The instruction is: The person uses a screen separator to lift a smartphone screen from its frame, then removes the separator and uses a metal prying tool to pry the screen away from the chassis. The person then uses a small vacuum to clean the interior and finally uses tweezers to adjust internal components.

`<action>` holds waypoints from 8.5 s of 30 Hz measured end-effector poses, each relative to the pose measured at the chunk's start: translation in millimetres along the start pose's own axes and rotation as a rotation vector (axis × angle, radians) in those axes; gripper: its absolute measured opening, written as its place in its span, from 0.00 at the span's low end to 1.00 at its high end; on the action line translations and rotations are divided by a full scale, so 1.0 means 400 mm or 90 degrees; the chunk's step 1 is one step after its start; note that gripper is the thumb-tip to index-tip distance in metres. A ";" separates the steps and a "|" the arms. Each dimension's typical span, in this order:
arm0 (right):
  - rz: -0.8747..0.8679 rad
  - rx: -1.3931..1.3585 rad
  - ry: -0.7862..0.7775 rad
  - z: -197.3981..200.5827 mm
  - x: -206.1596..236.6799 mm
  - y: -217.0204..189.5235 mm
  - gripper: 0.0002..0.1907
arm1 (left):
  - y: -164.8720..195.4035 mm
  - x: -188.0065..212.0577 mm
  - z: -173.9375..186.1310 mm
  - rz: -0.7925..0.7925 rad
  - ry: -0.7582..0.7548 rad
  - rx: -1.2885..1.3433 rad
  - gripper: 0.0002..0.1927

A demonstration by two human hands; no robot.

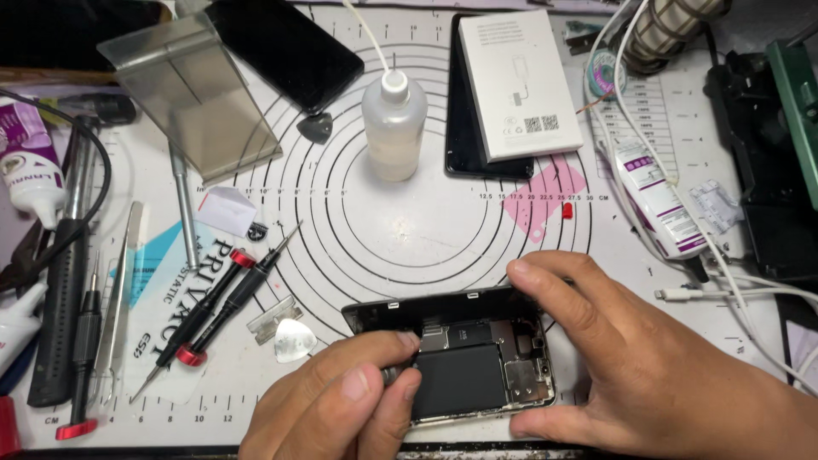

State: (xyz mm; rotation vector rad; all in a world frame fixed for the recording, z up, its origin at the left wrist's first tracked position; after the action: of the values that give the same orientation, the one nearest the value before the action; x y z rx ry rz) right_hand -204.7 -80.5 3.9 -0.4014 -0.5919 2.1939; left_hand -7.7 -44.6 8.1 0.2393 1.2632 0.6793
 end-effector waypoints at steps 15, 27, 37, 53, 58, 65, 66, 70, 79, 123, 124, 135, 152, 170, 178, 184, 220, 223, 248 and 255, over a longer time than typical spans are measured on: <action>-0.060 -0.035 -0.036 -0.007 0.001 0.020 0.60 | 0.057 -0.139 -0.019 -0.016 -0.241 0.045 0.18; -0.063 -0.050 -0.030 -0.012 -0.004 0.019 0.60 | -0.077 0.106 0.009 0.417 -0.135 -0.026 0.26; -0.062 -0.037 -0.023 -0.019 0.008 0.031 0.60 | -0.047 0.074 0.009 0.436 -0.115 -0.036 0.22; -0.071 -0.056 -0.056 -0.029 0.009 0.034 0.61 | 0.026 -0.124 0.069 0.150 -0.060 -0.041 0.27; -0.059 -0.078 -0.069 -0.038 0.014 0.042 0.61 | 0.025 -0.249 0.160 0.113 0.026 -0.156 0.27; -0.075 -0.094 -0.093 -0.039 0.017 0.047 0.60 | -0.246 -0.328 0.062 0.032 -0.159 -0.126 0.24; -0.068 -0.111 -0.097 -0.036 0.013 0.043 0.59 | -0.276 -0.329 0.048 0.047 -0.182 -0.136 0.27; -0.077 -0.100 -0.101 -0.040 0.009 0.050 0.59 | -0.348 -0.319 0.017 0.188 -0.257 -0.214 0.34; -0.121 -0.045 -0.132 -0.052 0.026 0.073 0.59 | -0.379 -0.311 -0.007 0.244 -0.300 -0.220 0.44; -0.070 -0.065 -0.043 -0.014 0.003 0.027 0.60 | 0.020 0.030 -0.053 -0.090 -0.021 0.016 0.32; -0.073 -0.064 -0.045 -0.016 0.003 0.030 0.60 | 0.013 0.051 -0.048 -0.092 -0.018 0.014 0.33; -0.075 -0.095 -0.041 -0.022 0.003 0.036 0.61 | 0.020 -0.003 -0.044 -0.052 -0.010 0.043 0.32; -0.092 -0.022 -0.050 -0.058 0.027 0.086 0.64 | -0.099 0.063 0.235 0.301 -0.108 -0.383 0.22; -0.144 -0.063 0.146 -0.085 0.027 0.189 0.49 | -0.107 -0.063 0.427 0.264 -0.127 -0.491 0.08; -0.140 -0.021 0.096 -0.094 0.041 0.235 0.48 | -0.281 -0.012 0.349 0.368 -0.373 -0.560 0.11; -0.138 -0.009 -0.044 -0.075 0.026 0.148 0.65 | -0.177 -0.020 0.416 0.316 0.007 -0.267 0.18; -0.121 -0.093 -0.095 -0.055 0.008 0.070 0.63 | -0.136 0.272 0.035 0.008 -0.682 -0.251 0.25; -0.054 -0.052 -0.045 -0.037 0.011 0.049 0.61 | -0.152 0.325 0.038 -0.022 -0.694 -0.271 0.24; -0.078 -0.078 -0.073 -0.043 0.006 0.055 0.61 | -0.167 0.380 0.036 -0.050 -0.670 -0.309 0.23; -0.070 -0.068 -0.060 -0.040 0.010 0.052 0.61 | -0.174 0.390 0.030 -0.052 -0.705 -0.286 0.23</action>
State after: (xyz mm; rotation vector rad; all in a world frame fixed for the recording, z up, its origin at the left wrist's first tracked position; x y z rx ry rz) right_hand -212.9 -84.8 -21.0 -0.3155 -0.7678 2.0902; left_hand 48.7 -4.7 -148.7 0.1463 0.0528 0.5958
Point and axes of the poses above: each hand's wrist, its own x-axis away from the middle knuckle, its own z-axis out of the back of the hand, y = z × x, the point moved 9 cm from there along -x, towards the middle knuckle, and after that the axes turned 13 degrees about -z, right-handed, at the moved point
